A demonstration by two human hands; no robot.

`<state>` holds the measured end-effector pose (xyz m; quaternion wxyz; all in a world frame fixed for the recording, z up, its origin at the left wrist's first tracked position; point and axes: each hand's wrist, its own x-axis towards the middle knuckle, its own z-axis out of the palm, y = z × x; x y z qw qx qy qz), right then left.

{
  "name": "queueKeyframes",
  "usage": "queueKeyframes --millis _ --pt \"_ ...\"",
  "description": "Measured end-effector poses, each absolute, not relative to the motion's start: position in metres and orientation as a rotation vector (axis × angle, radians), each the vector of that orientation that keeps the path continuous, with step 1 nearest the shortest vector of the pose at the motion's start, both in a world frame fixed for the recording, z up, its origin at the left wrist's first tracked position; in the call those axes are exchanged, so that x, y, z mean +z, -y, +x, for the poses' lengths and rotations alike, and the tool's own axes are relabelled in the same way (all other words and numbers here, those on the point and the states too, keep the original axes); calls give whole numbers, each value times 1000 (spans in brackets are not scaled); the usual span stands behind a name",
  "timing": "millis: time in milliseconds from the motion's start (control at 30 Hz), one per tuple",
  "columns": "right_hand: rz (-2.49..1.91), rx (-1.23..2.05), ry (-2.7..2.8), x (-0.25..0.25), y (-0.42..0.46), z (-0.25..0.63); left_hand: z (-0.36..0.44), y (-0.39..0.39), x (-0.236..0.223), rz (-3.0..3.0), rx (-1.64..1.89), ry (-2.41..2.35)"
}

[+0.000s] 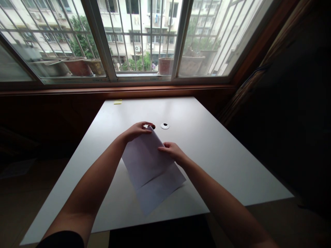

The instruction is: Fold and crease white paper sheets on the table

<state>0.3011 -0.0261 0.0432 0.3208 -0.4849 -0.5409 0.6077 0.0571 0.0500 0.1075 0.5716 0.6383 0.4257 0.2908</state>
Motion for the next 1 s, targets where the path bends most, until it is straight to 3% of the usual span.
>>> queueKeyframes --millis 333,567,1000 --pt "-1250 1620 1252 36 26 316 22 -50 88 1573 910 -1147" --pt "-1182 1589 1062 27 27 331 -8 -23 54 1001 1383 -1175" --pt "-1121 1609 994 21 33 326 39 27 37 975 1318 -883"
